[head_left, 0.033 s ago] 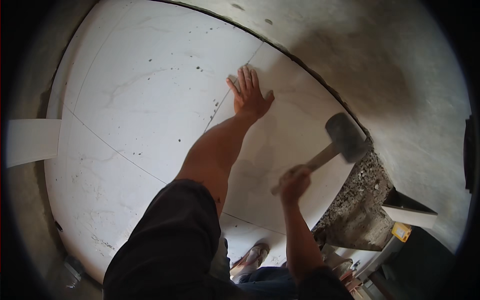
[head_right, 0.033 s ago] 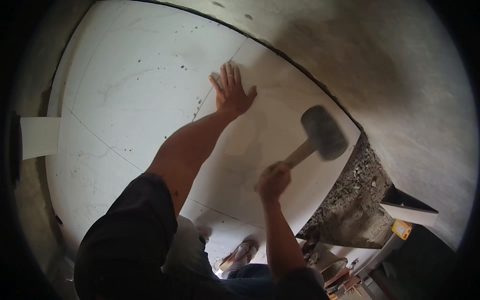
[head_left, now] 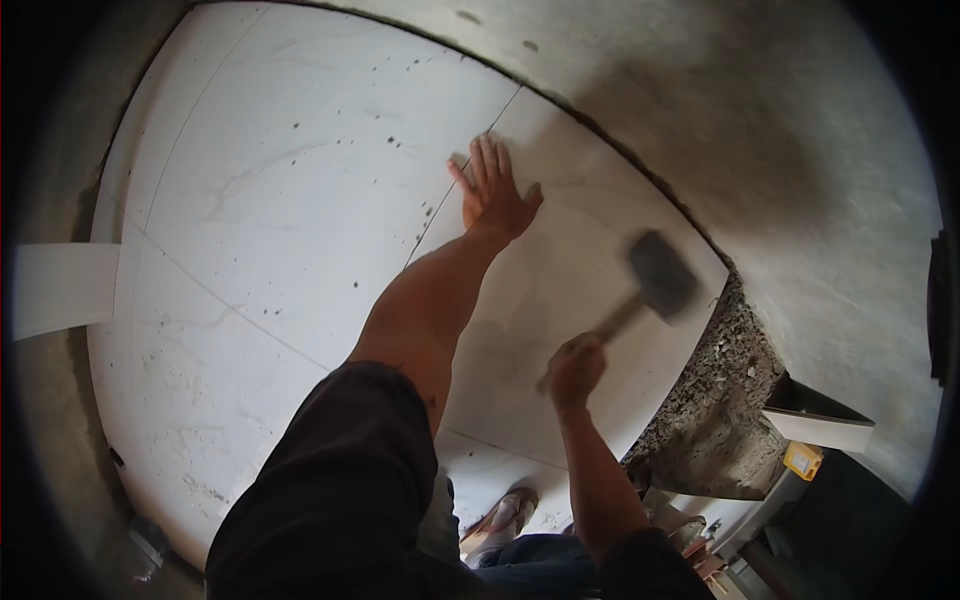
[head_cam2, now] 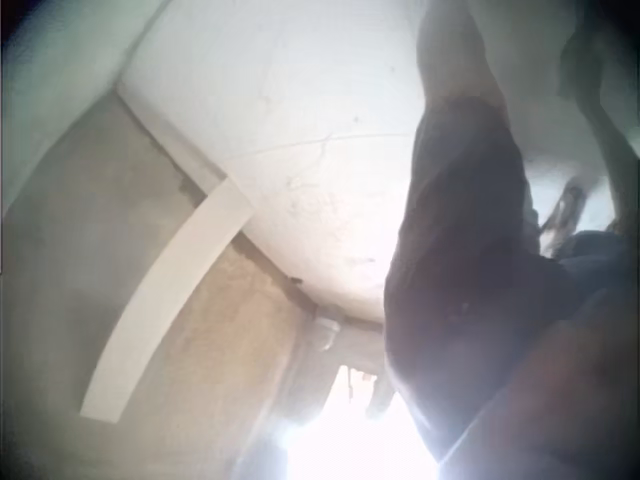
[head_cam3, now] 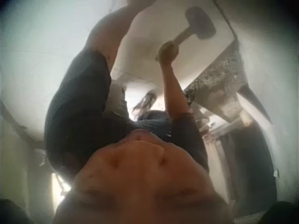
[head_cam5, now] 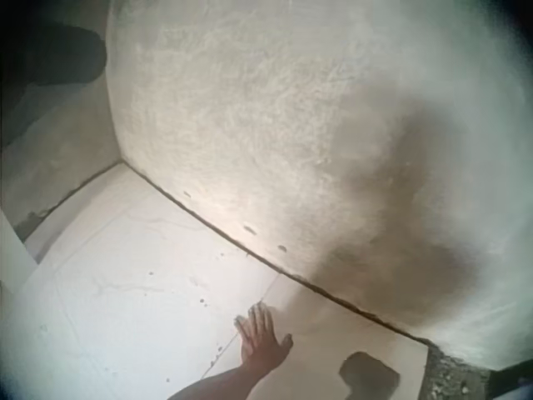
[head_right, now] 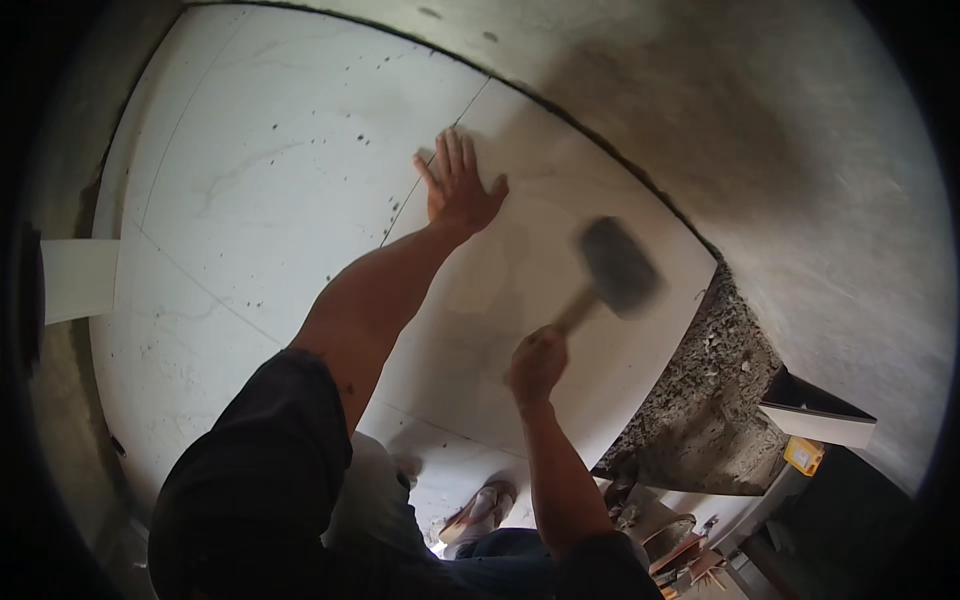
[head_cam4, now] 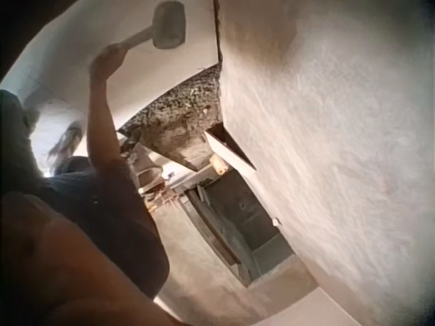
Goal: The person taps floor tiles into place using a rubber mallet and uses a trowel to scrape gaps and spread mortar. They also wipe the tile surface with a rag.
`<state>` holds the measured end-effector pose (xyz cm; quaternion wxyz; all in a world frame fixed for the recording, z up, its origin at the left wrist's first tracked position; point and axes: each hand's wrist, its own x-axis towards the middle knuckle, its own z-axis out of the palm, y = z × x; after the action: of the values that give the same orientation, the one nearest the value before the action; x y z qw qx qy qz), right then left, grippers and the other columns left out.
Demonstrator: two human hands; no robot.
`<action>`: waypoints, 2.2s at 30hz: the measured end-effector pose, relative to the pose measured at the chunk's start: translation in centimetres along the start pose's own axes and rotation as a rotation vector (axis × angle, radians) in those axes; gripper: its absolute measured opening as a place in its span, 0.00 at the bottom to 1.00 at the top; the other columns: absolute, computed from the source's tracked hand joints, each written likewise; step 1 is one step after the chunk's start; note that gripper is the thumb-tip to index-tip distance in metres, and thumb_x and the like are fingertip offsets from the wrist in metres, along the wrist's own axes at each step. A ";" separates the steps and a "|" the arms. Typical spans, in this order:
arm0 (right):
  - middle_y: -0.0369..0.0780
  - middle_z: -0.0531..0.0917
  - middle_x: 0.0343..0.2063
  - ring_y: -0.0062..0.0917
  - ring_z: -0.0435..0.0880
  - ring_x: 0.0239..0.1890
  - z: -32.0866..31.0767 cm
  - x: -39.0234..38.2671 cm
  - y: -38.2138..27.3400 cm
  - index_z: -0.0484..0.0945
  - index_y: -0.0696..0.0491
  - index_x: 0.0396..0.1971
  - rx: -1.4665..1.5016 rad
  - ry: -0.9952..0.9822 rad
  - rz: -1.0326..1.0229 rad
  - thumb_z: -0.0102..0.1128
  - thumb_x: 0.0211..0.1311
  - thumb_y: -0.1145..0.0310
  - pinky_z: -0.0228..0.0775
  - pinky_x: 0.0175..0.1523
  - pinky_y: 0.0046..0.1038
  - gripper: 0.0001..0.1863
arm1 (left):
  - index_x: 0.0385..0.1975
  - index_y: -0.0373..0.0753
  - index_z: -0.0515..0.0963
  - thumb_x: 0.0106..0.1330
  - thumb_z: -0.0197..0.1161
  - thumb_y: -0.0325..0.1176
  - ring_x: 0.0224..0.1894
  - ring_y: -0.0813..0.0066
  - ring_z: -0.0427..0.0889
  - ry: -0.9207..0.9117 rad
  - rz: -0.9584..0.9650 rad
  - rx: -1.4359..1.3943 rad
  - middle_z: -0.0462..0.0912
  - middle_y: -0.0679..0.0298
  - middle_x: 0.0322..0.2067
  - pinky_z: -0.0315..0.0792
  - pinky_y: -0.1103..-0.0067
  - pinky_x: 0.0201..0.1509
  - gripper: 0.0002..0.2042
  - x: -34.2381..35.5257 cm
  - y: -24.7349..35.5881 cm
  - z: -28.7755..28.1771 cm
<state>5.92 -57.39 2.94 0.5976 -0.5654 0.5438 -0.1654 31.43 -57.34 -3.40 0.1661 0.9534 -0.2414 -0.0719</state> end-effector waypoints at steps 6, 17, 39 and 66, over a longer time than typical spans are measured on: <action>0.47 0.71 0.18 0.42 0.71 0.23 0.7 1.6 1.3 0.68 0.58 0.22 -0.590 0.001 -0.410 0.33 0.74 0.54 0.65 0.33 0.40 0.26 | 0.70 0.32 0.43 0.64 0.45 0.60 0.74 0.58 0.31 -0.017 -0.007 -0.031 0.39 0.51 0.72 0.24 0.50 0.71 0.43 -0.4 -0.3 0.0; 0.44 0.72 0.17 0.35 0.75 0.23 0.0 0.0 -2.3 0.68 0.56 0.23 -0.570 -0.112 -0.122 0.36 0.73 0.52 0.67 0.31 0.35 0.25 | 0.69 0.30 0.44 0.65 0.46 0.58 0.74 0.56 0.32 -0.009 0.012 0.008 0.40 0.48 0.71 0.27 0.61 0.74 0.43 -0.1 -1.0 -0.1; 0.48 0.73 0.18 0.42 0.75 0.23 0.8 0.1 -3.6 0.67 0.58 0.21 -0.254 -0.074 0.101 0.32 0.73 0.49 0.67 0.32 0.39 0.29 | 0.68 0.29 0.48 0.65 0.46 0.56 0.74 0.54 0.35 -0.104 0.136 0.119 0.42 0.47 0.71 0.31 0.61 0.74 0.41 3.3 -1.1 -1.3; 0.32 0.67 0.10 0.22 0.69 0.10 0.0 2.2 1.6 0.65 0.52 0.16 -0.638 0.000 -0.362 0.32 0.63 0.30 0.61 0.15 0.26 0.38 | 0.69 0.32 0.45 0.65 0.42 0.60 0.74 0.57 0.36 -0.070 0.272 0.180 0.43 0.50 0.71 0.32 0.61 0.75 0.42 6.1 -0.7 -0.5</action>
<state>6.03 -58.72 0.50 0.3523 -0.8105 0.4592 -0.0906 37.20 -59.57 -3.55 0.0796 0.9199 -0.3792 -0.0603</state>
